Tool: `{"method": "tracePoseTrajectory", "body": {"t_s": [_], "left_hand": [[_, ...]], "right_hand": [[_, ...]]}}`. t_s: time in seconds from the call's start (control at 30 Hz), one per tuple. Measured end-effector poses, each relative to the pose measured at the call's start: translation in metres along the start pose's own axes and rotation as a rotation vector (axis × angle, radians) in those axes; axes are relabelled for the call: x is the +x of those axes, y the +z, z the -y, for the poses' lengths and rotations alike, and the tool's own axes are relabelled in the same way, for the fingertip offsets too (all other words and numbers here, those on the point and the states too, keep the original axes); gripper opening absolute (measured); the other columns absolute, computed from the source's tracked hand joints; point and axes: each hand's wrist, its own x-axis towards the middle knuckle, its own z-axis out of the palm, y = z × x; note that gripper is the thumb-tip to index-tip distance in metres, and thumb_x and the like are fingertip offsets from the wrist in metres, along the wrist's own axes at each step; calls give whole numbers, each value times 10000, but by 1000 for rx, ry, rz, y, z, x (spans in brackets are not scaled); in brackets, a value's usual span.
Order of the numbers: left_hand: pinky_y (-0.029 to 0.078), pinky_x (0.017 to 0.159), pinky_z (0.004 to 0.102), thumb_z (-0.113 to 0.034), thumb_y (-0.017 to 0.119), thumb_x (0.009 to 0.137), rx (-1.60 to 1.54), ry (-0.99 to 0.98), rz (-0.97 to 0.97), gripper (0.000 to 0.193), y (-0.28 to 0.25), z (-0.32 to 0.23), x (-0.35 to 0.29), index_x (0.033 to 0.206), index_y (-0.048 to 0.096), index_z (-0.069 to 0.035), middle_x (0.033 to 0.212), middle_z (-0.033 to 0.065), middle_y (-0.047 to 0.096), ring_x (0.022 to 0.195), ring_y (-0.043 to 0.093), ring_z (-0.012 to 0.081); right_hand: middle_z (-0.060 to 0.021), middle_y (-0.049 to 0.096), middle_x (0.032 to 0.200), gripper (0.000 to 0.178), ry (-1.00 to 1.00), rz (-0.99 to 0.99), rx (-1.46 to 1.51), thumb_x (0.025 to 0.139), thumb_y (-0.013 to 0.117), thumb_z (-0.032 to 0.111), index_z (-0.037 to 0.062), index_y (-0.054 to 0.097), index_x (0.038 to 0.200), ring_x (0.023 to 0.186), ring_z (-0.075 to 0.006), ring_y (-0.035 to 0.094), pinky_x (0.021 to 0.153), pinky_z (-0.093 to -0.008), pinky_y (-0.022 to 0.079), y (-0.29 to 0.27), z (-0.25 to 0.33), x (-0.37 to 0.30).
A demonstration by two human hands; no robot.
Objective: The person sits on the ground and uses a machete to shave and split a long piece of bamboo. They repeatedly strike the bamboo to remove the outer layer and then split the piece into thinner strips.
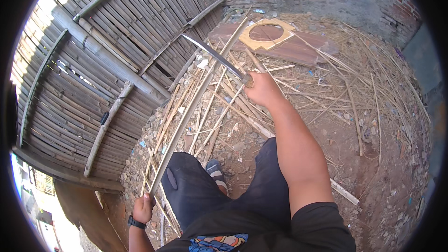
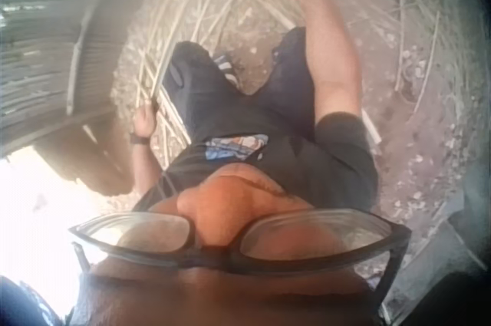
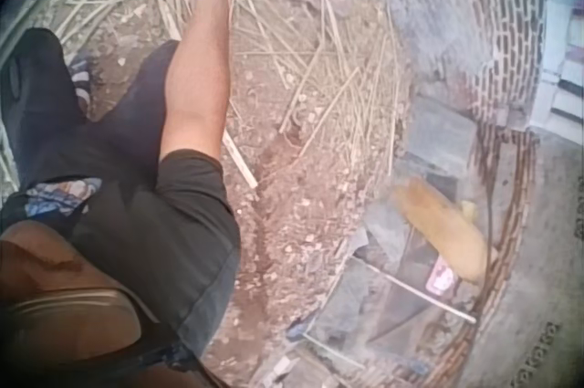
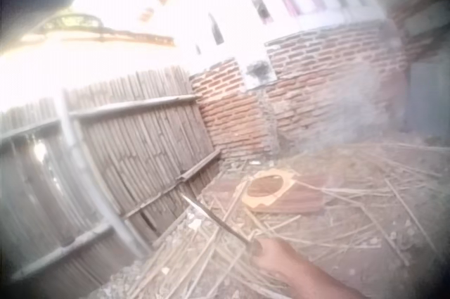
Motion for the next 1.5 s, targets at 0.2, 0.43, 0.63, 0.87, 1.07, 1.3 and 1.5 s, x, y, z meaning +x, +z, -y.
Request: {"method": "tracePoseTrajectory", "body": {"t_s": [0.2,0.43,0.63,0.87,1.07,1.3,1.5], "left_hand": [[424,548,431,-373,365,1058,105,68,-57,541,10,-11,16,743,592,3,613,178,553,566,561,356],[403,584,517,-331,418,1037,456,163,-334,417,1,-24,8,790,529,-13,664,204,541,652,534,454],[431,603,519,-369,426,1032,543,175,-427,421,7,-10,2,865,562,-8,734,216,564,667,548,446],[441,573,533,-372,440,1018,510,176,-385,412,-15,9,-9,825,548,-24,709,217,565,650,560,459],[425,584,525,-345,435,1022,382,126,-263,420,-7,13,-4,780,544,-19,675,239,550,656,554,473],[431,569,521,-392,406,1032,414,119,-251,489,-21,-2,-9,730,521,-25,643,218,547,635,558,464],[435,570,517,-368,411,1029,395,53,-172,466,-4,16,-17,731,543,-34,629,211,562,613,566,452]], "right_hand": [[-166,674,765,246,-514,332,-334,705,708,172,112,682,942,745,-372,668,685,-461,525,27,40,-34],[-162,687,786,241,-123,120,-69,729,702,176,108,682,959,766,-369,677,697,-459,531,12,-4,-4],[-163,683,780,195,-445,356,-287,742,705,203,118,682,917,771,-369,679,710,-465,535,30,22,-21],[-155,711,856,247,60,13,81,807,733,209,75,708,1014,806,-304,693,771,-393,537,11,-26,5],[-135,709,832,221,-426,392,-265,768,728,155,82,696,974,767,-285,691,731,-415,535,36,42,-33],[-130,716,854,230,72,89,75,766,690,146,90,688,989,782,-294,694,745,-427,539,29,-19,7],[-159,704,852,285,-200,277,-184,779,706,190,61,688,1032,819,-297,690,765,-418,532,39,0,-10]]}}
